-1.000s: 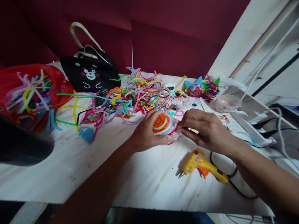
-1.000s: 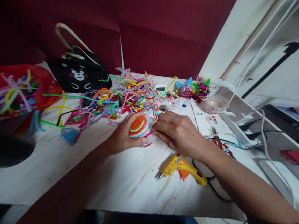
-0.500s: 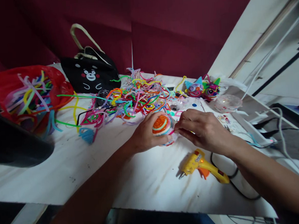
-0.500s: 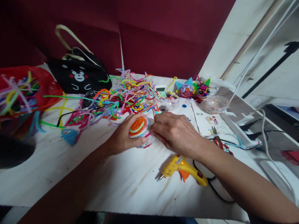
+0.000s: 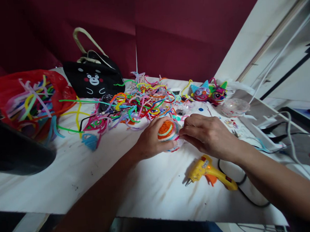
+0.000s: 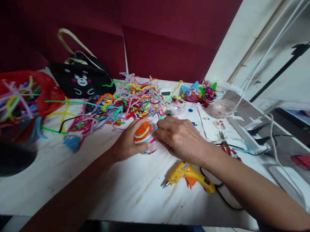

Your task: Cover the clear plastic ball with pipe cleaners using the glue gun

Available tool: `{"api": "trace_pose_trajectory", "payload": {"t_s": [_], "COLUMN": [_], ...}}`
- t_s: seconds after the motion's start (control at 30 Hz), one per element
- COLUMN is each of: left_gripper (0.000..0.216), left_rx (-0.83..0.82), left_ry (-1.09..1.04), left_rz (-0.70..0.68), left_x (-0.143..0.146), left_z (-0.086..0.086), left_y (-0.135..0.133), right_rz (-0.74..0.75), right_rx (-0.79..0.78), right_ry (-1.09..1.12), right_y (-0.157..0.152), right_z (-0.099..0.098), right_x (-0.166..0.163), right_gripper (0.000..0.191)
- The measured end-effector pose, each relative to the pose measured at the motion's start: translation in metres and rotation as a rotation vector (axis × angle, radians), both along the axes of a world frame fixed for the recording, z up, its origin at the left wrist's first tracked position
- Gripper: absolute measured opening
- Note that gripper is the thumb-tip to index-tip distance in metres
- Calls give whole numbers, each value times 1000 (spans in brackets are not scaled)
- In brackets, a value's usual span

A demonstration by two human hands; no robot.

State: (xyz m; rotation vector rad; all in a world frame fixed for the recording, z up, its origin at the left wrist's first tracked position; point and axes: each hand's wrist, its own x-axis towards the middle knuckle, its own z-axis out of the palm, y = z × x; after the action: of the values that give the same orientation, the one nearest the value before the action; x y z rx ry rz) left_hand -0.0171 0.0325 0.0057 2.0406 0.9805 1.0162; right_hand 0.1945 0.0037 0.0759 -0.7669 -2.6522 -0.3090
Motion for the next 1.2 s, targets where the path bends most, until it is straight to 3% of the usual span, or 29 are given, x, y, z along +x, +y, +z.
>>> {"api": "trace_pose_trajectory", "payload": {"t_s": [0.37,0.53,1.2], "left_gripper": [67,69,70], "left_rx": [0,-2,38], "left_ry": [-5,-7,13], "left_rz": [-8,-42,-171], "left_x": [-1,-2,-4], "left_z": [2,3,7], "left_y": [-2,-2,-4], "right_rz": [72,31,-90], "right_rx": [-255,-370,-702], "right_ry": [225,310,466], "right_y": [6,10,17], "right_z": [-3,0,-7], "right_x": [5,11,13], "right_gripper": [14,10,29]}}
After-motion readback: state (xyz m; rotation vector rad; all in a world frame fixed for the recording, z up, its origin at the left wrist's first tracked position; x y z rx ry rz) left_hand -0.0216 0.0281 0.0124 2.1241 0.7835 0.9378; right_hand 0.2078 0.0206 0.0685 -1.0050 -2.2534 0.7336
